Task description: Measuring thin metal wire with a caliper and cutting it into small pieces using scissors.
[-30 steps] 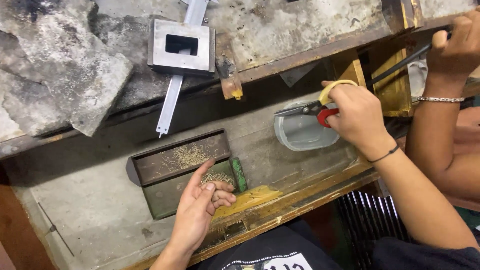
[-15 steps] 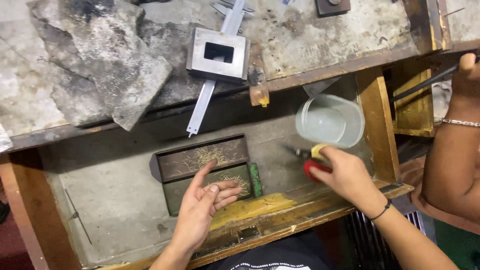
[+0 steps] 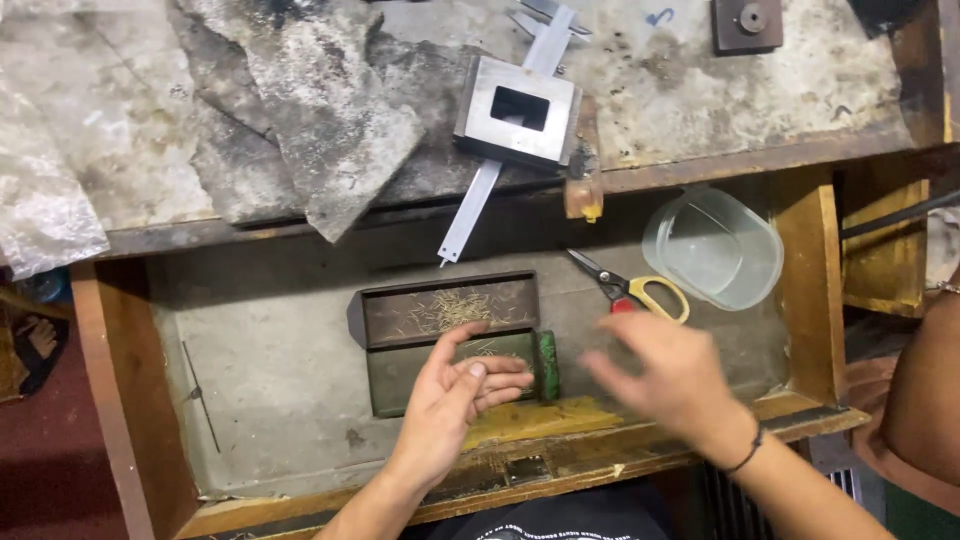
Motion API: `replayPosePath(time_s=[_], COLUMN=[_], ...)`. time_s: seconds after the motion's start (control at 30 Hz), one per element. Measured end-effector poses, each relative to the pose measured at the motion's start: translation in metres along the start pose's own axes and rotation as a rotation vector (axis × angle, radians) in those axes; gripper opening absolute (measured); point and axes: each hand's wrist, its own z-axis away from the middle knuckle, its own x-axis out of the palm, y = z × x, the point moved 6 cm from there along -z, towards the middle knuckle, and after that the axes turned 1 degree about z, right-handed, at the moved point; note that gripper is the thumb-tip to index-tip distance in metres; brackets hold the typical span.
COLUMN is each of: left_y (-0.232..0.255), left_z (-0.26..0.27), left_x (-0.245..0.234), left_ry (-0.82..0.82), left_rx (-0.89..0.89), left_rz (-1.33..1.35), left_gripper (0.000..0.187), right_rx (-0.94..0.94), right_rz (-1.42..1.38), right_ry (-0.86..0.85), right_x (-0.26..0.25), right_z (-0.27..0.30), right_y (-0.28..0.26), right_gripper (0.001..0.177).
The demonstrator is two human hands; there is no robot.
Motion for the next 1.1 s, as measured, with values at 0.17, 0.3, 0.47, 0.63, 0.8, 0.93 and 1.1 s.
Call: replayPosePath(time_s=[0.17, 0.3, 0.47, 0.63, 0.8, 0.93, 1.1], left_y=[-0.007, -0.007, 0.003, 0.005, 0.000, -0.003, -0.009], left_z=[-0.003, -0.001, 0.001, 0.002, 0.002, 0.002, 0.003], left_x=[0.010, 0.011, 0.018, 0.020, 0.016, 0.015, 0.010], left_ry=[-0.045, -0.057, -0.140, -0.182, -0.176, -0.201, -0.220], left_rx=[-0.001, 0.011, 0.054, 0.069, 0.064, 0.047, -0.003], left_rz=[0.027, 0.053, 0.077, 0.082, 0.073, 0.034, 0.013], left_gripper=[0.046, 0.050, 0.060, 0.068, 0.069, 0.069, 0.074], right_rx=[-0.269, -0.301, -0.303, -0.329, -0.335, -0.348, -0.369], right_rz=[-0.314, -0.386, -0.456, -0.446, -0.423, -0.404, -0.412], right_ry=[-0.118, -0.195, -0.174, -0.053, -0.009, 0.025, 0.021], right_x=[0.017, 0.026, 0.029, 0.030, 0.033, 0.034, 0.031], right_z=[-0.023, -0.042, -0.046, -0.041, -0.039, -0.036, -0.038], right_y=[-0.064, -0.077, -0.079, -0.075, -0.074, -0.072, -0.074], right_gripper=[0.074, 0.070, 0.045, 0.036, 0.034, 0.033, 0.032])
